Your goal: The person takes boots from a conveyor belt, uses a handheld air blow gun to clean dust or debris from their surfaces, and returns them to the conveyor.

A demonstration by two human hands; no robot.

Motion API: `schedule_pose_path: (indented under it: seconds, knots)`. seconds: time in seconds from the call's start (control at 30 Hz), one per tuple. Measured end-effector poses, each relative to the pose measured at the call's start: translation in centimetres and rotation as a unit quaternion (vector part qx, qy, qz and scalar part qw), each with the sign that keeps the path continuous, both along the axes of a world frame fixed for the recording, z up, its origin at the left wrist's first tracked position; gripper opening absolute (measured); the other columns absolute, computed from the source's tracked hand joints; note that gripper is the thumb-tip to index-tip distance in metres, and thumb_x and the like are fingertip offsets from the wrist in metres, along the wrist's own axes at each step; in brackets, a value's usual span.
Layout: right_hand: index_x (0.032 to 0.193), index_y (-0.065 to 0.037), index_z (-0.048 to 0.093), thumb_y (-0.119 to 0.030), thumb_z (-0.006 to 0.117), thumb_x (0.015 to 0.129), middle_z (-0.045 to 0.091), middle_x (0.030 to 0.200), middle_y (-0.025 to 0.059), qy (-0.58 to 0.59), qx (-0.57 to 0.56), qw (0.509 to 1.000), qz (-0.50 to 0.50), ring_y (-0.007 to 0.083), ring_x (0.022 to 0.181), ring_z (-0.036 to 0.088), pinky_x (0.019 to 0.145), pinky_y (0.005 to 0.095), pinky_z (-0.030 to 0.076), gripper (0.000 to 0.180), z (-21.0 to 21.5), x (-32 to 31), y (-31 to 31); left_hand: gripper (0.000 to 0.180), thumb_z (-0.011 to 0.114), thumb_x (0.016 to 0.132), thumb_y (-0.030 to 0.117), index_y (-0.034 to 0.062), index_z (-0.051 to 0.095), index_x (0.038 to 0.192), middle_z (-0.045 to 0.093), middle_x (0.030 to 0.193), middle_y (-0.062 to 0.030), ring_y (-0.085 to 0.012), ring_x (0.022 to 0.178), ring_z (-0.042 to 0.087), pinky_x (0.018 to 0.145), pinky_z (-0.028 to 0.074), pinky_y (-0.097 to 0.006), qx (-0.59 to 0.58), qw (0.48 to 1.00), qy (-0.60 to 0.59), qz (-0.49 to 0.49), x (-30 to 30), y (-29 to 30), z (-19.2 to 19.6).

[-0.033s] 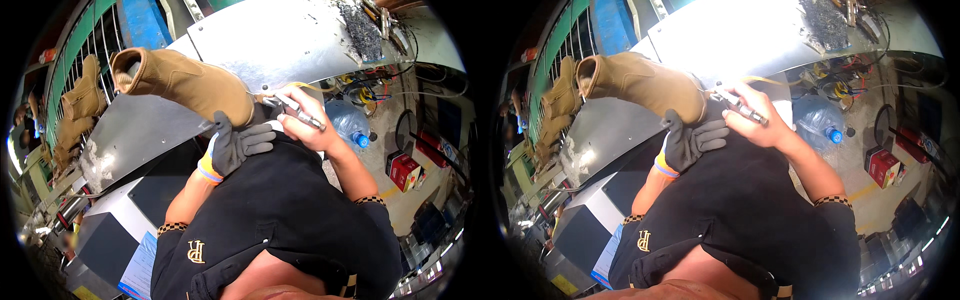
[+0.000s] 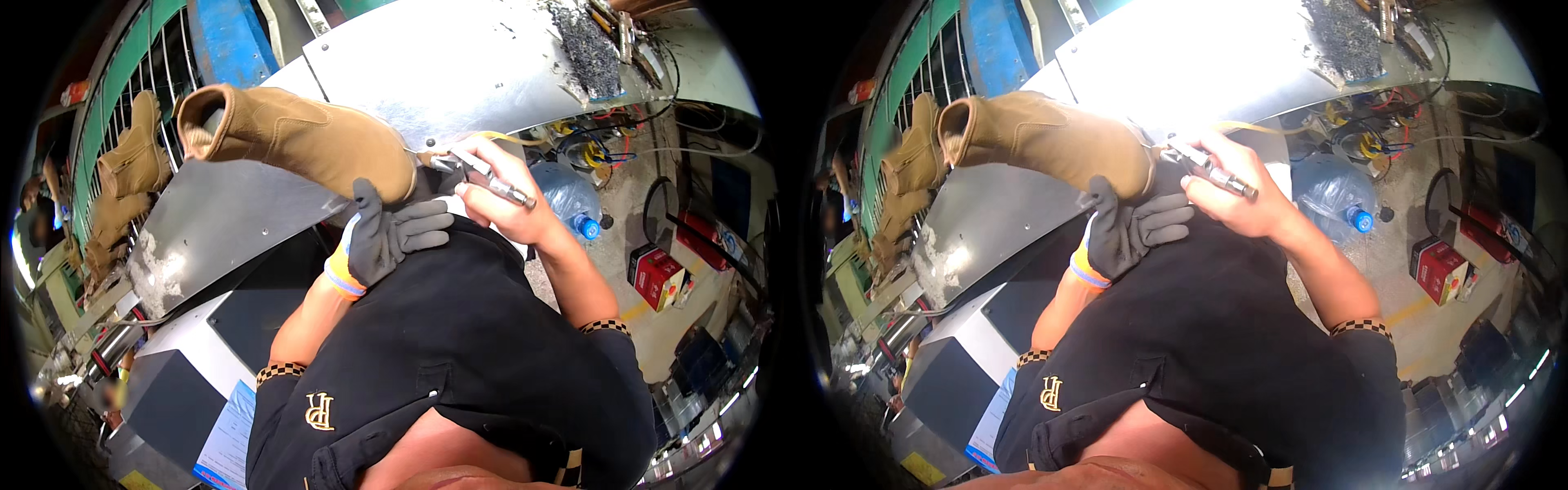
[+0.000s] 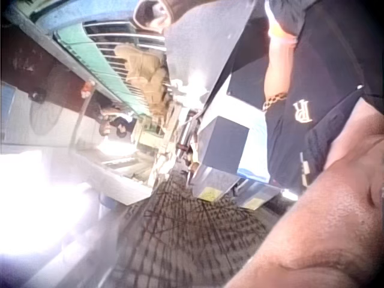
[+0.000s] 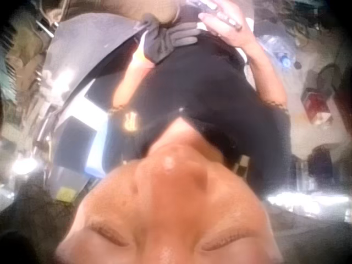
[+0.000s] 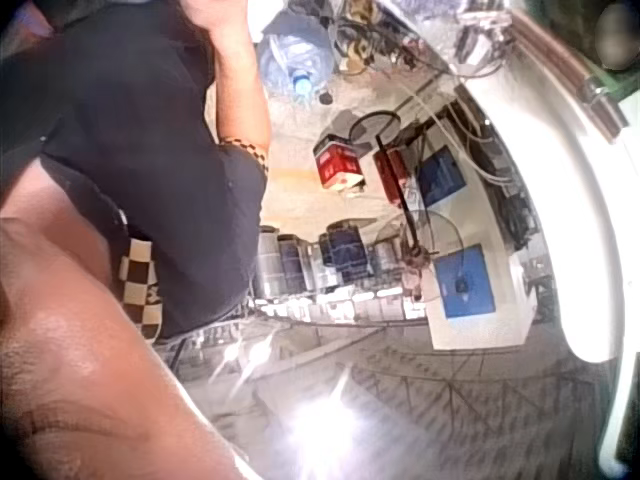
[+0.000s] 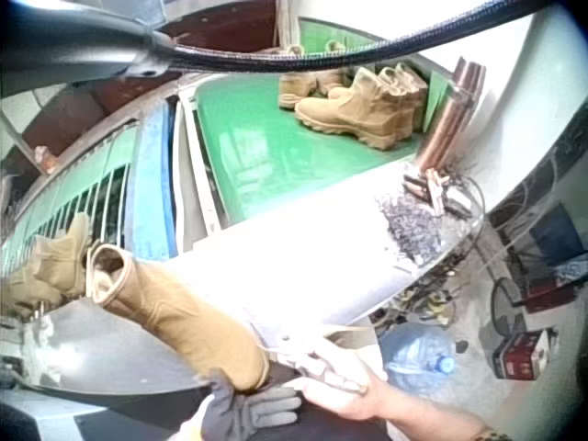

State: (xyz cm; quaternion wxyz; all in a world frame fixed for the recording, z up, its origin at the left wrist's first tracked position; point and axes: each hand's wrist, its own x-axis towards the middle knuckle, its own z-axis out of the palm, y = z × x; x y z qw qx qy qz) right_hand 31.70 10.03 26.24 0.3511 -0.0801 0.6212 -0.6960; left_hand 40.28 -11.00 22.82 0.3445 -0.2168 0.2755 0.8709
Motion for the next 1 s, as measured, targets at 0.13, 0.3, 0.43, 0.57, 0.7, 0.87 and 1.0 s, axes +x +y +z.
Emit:
schedule_pose_path:
  seconds: [0.13,0.3,0.43,0.57,0.7,0.87,1.0]
  knots:
    - [0.117,0.001,0.054,-0.007,0.056,0.086,0.051,0.068,-0.0008,-0.021,0.065,0.998,-0.008,0.0054,0.049,0.044,0.045,0.0225,0.035,0.032,1.9,-1.3,0.6,0.115,0.034,0.077,0.084,-0.0124,0.032,0.141,0.050,0.134,-0.0280,-0.0324,0.118,0.057,0.106,0.043,-0.042,0.034,0.998,0.047,-0.030,-1.4,1.5,-1.1]
    - [0.119,0.003,0.053,-0.005,0.055,0.087,0.051,0.071,0.0015,0.015,0.065,0.997,-0.049,0.0067,0.050,0.044,0.047,0.0234,0.036,0.033,2.8,-1.1,0.4,0.117,0.035,0.075,0.086,-0.0098,0.032,0.142,0.050,0.133,-0.0263,-0.0330,0.122,0.054,0.106,0.043,-0.043,0.052,0.995,0.089,-0.011,-4.2,3.2,-0.8]
    - [0.126,0.004,0.049,-0.004,0.054,0.088,0.050,0.073,0.0024,0.084,0.061,0.989,-0.102,0.0067,0.052,0.044,0.049,0.0228,0.037,0.039,0.5,1.3,-0.2,0.111,0.028,0.078,0.086,-0.0078,0.042,0.136,0.054,0.131,-0.0211,-0.0276,0.120,0.056,0.104,0.044,-0.039,0.041,0.992,0.120,-0.005,-5.4,3.4,-0.8]
    - [0.129,0.004,0.047,-0.002,0.056,0.087,0.052,0.081,0.0028,0.167,0.076,0.969,-0.165,0.0063,0.059,0.048,0.055,0.0218,0.041,0.043,-3.3,4.2,-1.3,0.104,0.026,0.081,0.084,-0.0051,0.045,0.132,0.060,0.115,-0.0142,-0.0233,0.108,0.060,0.095,0.047,-0.034,0.010,0.988,0.156,0.015,-6.2,3.7,-2.6]
    - [0.128,0.004,0.048,-0.001,0.056,0.088,0.059,0.074,0.0058,0.242,0.117,0.951,-0.155,0.0088,0.066,0.055,0.063,0.0243,0.046,0.041,-4.1,4.8,-2.3,0.096,0.027,0.088,0.079,-0.0036,0.048,0.131,0.061,0.104,-0.0096,-0.0166,0.096,0.058,0.087,0.048,-0.030,-0.013,0.992,0.109,0.067,-7.4,4.5,-2.0]
    - [0.123,0.001,0.056,-0.002,0.060,0.084,0.066,0.076,0.0070,0.277,0.035,0.951,-0.134,0.0128,0.069,0.065,0.065,0.0280,0.052,0.040,-4.5,0.8,-0.4,0.064,0.061,0.094,0.042,-0.0026,0.045,0.137,0.058,0.131,-0.0166,-0.0260,0.121,0.056,0.102,0.042,-0.036,-0.276,0.889,0.363,-0.039,-5.2,-0.2,-1.3]
    - [0.128,-0.003,0.054,0.001,0.065,0.074,0.063,0.105,0.0199,0.577,0.340,0.741,-0.056,0.0354,0.096,0.064,0.085,0.0407,0.051,0.056,-3.8,-5.5,3.6,0.049,0.059,0.090,0.027,-0.0034,0.054,0.129,0.063,0.121,-0.0159,-0.0259,0.115,0.059,0.096,0.046,-0.035,-0.418,0.760,0.498,0.005,2.4,-12.4,6.2]
